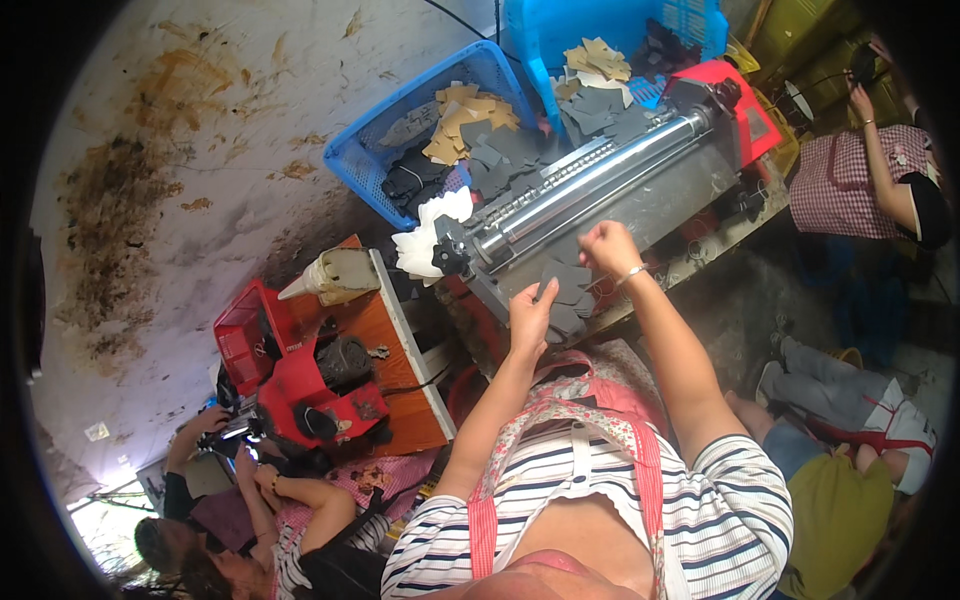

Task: The person feeds cut fabric pieces through a roller machine, folds and stacks the processed pieces by hand, and sorts bundled pieces from a basket.

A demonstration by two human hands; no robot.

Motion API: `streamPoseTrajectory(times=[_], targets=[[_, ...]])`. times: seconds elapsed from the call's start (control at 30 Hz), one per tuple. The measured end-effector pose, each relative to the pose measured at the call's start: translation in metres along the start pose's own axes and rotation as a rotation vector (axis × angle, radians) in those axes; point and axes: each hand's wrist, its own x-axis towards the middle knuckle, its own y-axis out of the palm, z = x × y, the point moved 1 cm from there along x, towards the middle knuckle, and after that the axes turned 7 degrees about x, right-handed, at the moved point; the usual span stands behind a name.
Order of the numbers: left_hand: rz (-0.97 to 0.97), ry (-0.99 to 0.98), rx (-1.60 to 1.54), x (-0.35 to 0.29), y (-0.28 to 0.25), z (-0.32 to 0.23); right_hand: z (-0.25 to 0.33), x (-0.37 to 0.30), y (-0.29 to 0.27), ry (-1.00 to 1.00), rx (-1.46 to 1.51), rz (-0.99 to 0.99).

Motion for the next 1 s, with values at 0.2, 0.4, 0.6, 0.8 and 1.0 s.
streamPoseTrajectory(times=[0.2,0.4,0.6,0.8,1.0], targets=[[-0.092,0.141,0.227,0.003,-0.007,0.0,0.004,-0.023,0.0,-0.218,-0.089,0.289],[-0.089,0.056,0.171,-0.005,0.004,-0.012,0.013,-0.046,0.007,-0.395,-0.283,0.072],[0.077,0.017,-0.072,-0.004,0.002,-0.003,0.003,-0.045,0.008,-0.437,-0.164,0.018],[0.141,0.023,0.114,-0.001,-0.004,0.002,0.009,-0.055,0.002,-0.099,0.119,0.173],[0.108,0.166,0.304,0.001,0.002,0.001,0.005,-0.058,0.001,-0.798,-0.364,0.04]])
